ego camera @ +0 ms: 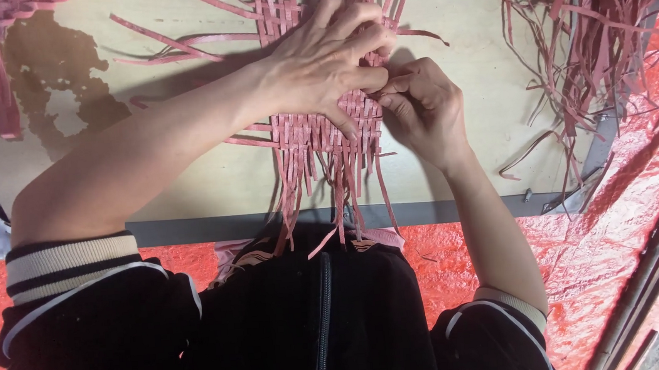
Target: Weaving thin pink plastic strips together on a board to create a flat woven object.
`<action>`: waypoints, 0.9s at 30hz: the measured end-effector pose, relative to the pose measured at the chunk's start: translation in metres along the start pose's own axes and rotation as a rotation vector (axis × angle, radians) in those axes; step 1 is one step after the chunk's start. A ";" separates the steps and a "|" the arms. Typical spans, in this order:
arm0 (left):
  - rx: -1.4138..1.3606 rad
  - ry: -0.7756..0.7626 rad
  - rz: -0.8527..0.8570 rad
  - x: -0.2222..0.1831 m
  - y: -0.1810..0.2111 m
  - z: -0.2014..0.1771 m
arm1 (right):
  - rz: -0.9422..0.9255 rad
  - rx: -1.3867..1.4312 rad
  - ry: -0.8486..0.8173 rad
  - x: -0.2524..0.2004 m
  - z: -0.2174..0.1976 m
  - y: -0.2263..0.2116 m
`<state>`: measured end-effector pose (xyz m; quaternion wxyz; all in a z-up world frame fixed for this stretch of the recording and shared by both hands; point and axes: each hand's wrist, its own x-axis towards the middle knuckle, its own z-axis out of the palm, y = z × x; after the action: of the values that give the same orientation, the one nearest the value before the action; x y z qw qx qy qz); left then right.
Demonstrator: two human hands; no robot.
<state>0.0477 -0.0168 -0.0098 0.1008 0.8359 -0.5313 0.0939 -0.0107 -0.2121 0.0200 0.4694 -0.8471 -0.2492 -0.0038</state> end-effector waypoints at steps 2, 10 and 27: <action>0.010 -0.013 0.004 0.001 0.000 -0.001 | 0.015 0.028 0.004 -0.001 0.000 0.000; -0.043 0.007 -0.004 0.005 0.001 -0.009 | -0.090 0.025 0.036 -0.005 0.008 0.000; -0.064 0.036 -0.005 0.004 0.001 -0.004 | 0.063 -0.171 0.152 -0.003 0.018 -0.012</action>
<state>0.0484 -0.0197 -0.0043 0.1375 0.8318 -0.5300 0.0915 -0.0227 -0.1940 0.0186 0.4128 -0.8887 -0.1850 -0.0746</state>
